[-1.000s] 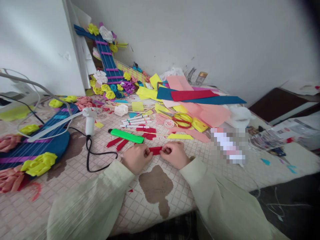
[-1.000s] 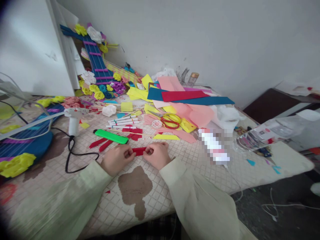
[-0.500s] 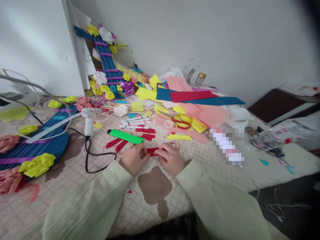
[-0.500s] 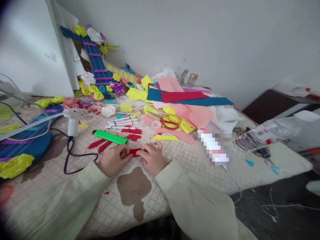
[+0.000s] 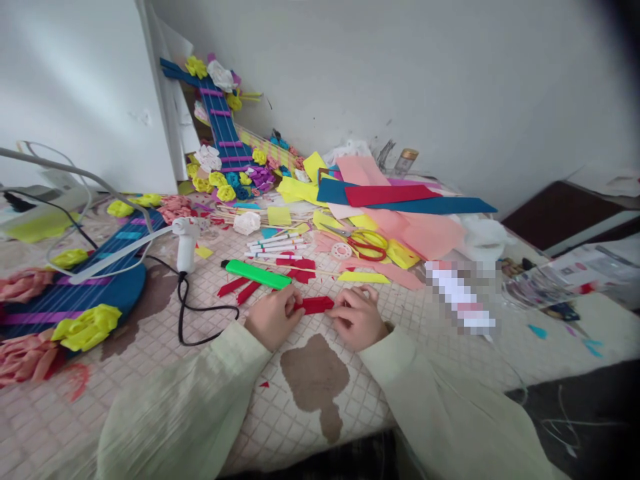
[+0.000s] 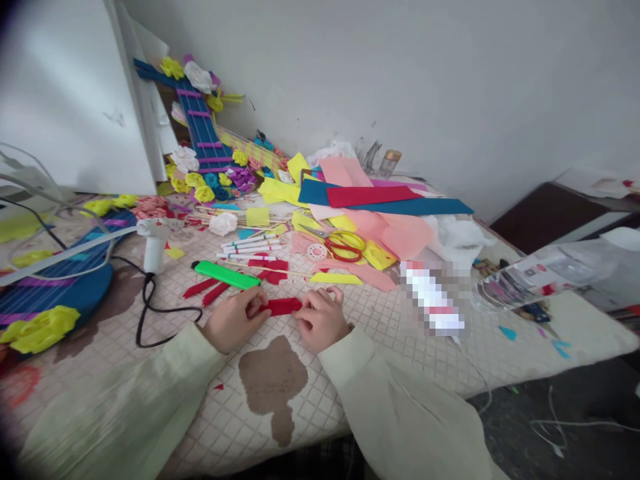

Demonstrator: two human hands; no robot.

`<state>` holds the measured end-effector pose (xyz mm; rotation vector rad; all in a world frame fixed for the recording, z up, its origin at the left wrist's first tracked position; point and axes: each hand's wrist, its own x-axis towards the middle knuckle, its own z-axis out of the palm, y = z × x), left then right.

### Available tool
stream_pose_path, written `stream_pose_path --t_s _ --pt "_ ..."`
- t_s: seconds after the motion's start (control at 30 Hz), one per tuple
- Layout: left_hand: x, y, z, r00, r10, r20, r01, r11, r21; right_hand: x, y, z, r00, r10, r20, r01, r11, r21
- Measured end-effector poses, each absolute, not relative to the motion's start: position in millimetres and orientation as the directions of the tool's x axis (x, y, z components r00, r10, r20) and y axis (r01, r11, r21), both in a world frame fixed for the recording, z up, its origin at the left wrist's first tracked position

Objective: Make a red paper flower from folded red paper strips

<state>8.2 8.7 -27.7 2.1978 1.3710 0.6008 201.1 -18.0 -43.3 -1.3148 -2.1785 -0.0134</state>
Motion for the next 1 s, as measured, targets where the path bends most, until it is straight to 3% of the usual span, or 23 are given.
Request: stream_pose_path --t_s 0.2,0.43,0.77,1.0 --pt "6.3 9.3 -30.5 0.438 0.889 0.131 0.674 -0.421 0.607 202.0 -19.4 -42.6 -0.292 0.822 0.489 0.824 0.476 -0.308" --pt "6.1 8.9 -25.6 0.555 0.812 0.179 0.650 -0.558 0.517 203.2 -18.4 -42.8 -0.302 0.832 0.465 0.823 0.474 -0.314" --pt "7.1 8.8 -27.4 0.557 0.809 0.188 0.662 -0.569 0.488 201.9 -11.3 -34.6 -0.406 0.805 0.434 0.740 0.568 -0.360" --pt "7.6 7.8 -24.6 0.553 0.807 0.208 0.651 -0.574 0.497 198.1 -5.7 -34.7 -0.379 0.842 0.385 0.728 0.527 -0.438"
